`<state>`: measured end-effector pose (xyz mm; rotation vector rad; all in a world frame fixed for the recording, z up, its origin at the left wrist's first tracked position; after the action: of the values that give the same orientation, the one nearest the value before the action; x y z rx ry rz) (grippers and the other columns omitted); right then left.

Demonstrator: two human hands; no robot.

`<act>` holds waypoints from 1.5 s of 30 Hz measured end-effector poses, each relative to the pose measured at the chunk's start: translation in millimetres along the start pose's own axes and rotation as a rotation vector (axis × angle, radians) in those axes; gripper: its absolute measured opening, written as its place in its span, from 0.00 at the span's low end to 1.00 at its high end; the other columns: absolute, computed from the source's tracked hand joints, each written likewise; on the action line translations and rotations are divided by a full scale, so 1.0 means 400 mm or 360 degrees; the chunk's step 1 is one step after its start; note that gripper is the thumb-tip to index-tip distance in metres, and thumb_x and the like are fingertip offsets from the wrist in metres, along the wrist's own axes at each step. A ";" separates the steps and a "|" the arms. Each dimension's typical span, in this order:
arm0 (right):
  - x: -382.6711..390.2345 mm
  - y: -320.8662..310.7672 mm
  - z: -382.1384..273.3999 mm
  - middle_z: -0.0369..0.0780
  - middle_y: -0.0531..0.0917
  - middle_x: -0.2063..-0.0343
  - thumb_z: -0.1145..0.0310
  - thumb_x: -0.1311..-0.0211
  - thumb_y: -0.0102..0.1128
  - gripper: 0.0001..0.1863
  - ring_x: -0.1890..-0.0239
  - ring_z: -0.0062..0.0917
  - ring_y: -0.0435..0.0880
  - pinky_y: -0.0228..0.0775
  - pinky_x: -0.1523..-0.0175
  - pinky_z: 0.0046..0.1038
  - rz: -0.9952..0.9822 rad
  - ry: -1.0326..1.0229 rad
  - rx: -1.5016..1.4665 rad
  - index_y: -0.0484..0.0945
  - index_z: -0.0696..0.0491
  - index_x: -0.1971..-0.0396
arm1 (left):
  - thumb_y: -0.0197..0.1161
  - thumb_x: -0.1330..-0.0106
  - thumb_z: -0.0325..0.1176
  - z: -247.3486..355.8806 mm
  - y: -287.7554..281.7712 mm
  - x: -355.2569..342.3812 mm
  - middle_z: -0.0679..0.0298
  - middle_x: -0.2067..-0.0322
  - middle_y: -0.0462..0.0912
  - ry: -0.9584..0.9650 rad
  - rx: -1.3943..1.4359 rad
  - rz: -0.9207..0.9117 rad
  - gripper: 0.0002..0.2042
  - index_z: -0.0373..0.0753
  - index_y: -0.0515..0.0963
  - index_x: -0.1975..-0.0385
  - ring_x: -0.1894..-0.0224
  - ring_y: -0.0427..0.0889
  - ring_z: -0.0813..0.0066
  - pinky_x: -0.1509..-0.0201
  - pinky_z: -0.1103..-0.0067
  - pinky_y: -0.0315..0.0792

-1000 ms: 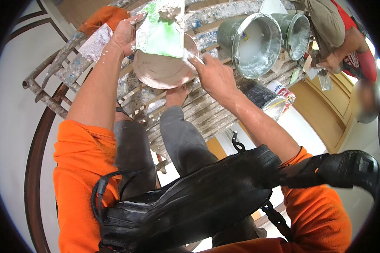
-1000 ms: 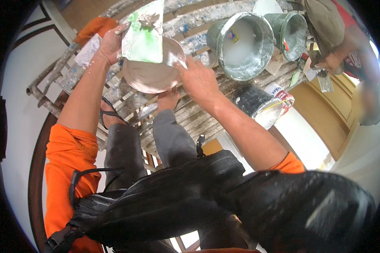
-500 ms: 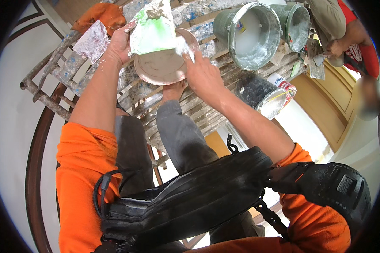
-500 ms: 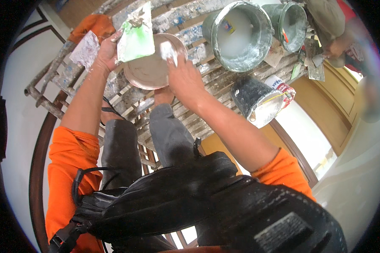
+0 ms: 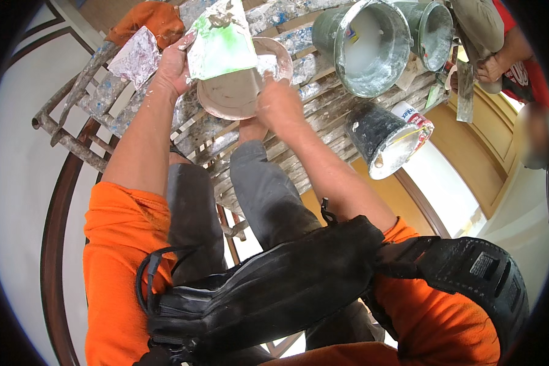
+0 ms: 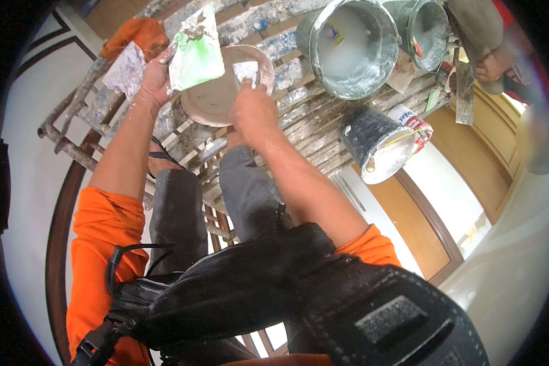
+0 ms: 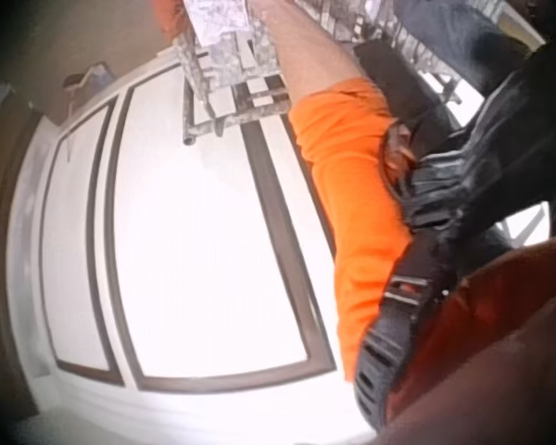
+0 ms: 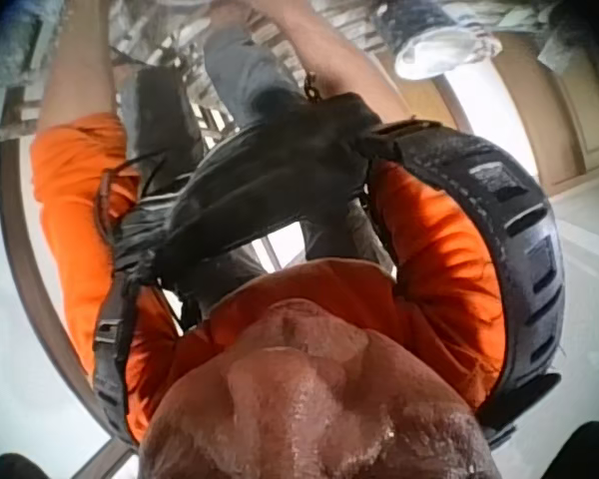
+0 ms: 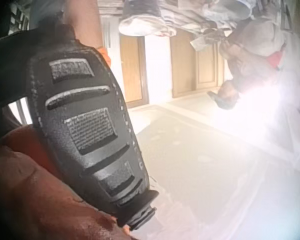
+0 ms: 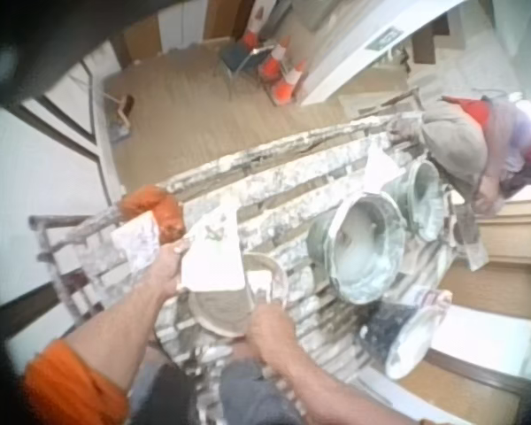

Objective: The person applies plaster to a ceiling using a trowel and hawk. They repeatedly scoop plaster from a bucket onto the hawk and spread it across the ceiling surface in smooth strokes.

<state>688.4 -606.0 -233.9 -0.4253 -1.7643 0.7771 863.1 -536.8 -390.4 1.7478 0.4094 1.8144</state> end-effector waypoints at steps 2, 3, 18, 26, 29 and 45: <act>0.007 0.090 0.013 0.63 0.81 0.65 0.68 0.40 0.54 0.22 0.60 0.57 0.81 0.76 0.52 0.46 -0.0185 0.0061 -0.0029 0.76 0.67 0.50 | 0.51 0.26 0.37 0.000 -0.005 -0.014 0.51 0.48 0.81 0.0051 0.0133 -0.0095 0.19 0.31 0.73 0.43 0.48 0.82 0.59 0.39 0.66 0.75; 0.021 0.125 0.019 0.58 0.83 0.67 0.69 0.39 0.55 0.19 0.69 0.51 0.84 0.77 0.57 0.45 -0.0172 0.0102 -0.0117 0.77 0.66 0.52 | 0.51 0.26 0.36 0.000 -0.011 -0.019 0.51 0.47 0.80 0.0076 0.0201 -0.0138 0.18 0.31 0.72 0.42 0.47 0.82 0.58 0.38 0.65 0.74; -0.157 0.065 -0.137 0.44 0.78 0.70 0.75 0.36 0.46 0.10 0.74 0.31 0.78 0.74 0.73 0.37 -0.0001 0.1160 -0.2550 0.74 0.60 0.59 | 0.51 0.25 0.37 0.014 -0.042 -0.035 0.50 0.45 0.79 0.0000 0.0159 -0.0220 0.19 0.30 0.72 0.42 0.46 0.81 0.57 0.37 0.65 0.73; -0.056 0.067 -0.028 0.42 0.75 0.78 0.74 0.37 0.47 0.06 0.85 0.27 0.73 0.63 0.86 0.32 0.0015 0.1274 -0.2916 0.74 0.57 0.71 | 0.51 0.25 0.39 0.010 -0.043 -0.009 0.51 0.47 0.80 -0.0106 0.0420 -0.0388 0.20 0.31 0.72 0.42 0.47 0.82 0.58 0.38 0.66 0.75; -0.140 0.035 0.021 0.42 0.75 0.79 0.73 0.36 0.47 0.07 0.85 0.26 0.73 0.65 0.88 0.28 -0.0015 0.1515 -0.3181 0.73 0.55 0.73 | 0.51 0.25 0.39 0.016 -0.051 -0.016 0.52 0.47 0.81 -0.0100 0.0368 -0.0350 0.19 0.32 0.72 0.42 0.48 0.82 0.59 0.39 0.66 0.76; -0.221 -0.064 0.052 0.49 0.76 0.75 0.69 0.32 0.48 0.11 0.83 0.26 0.76 0.65 0.89 0.20 -0.0759 0.1179 -0.2657 0.70 0.61 0.71 | 0.50 0.24 0.39 0.001 -0.026 -0.012 0.53 0.48 0.81 -0.0050 0.0240 -0.0228 0.19 0.33 0.72 0.43 0.48 0.83 0.61 0.42 0.67 0.77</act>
<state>700.1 -686.0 -282.1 -1.0935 -1.2930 -1.2369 865.2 -531.4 -400.3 1.7958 0.6560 1.6906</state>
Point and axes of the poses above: each hand's wrist, its own x-axis away from the middle knuckle, its own y-axis out of the palm, z = x × y, the point moved 7 cm from there along -x, towards the middle knuckle
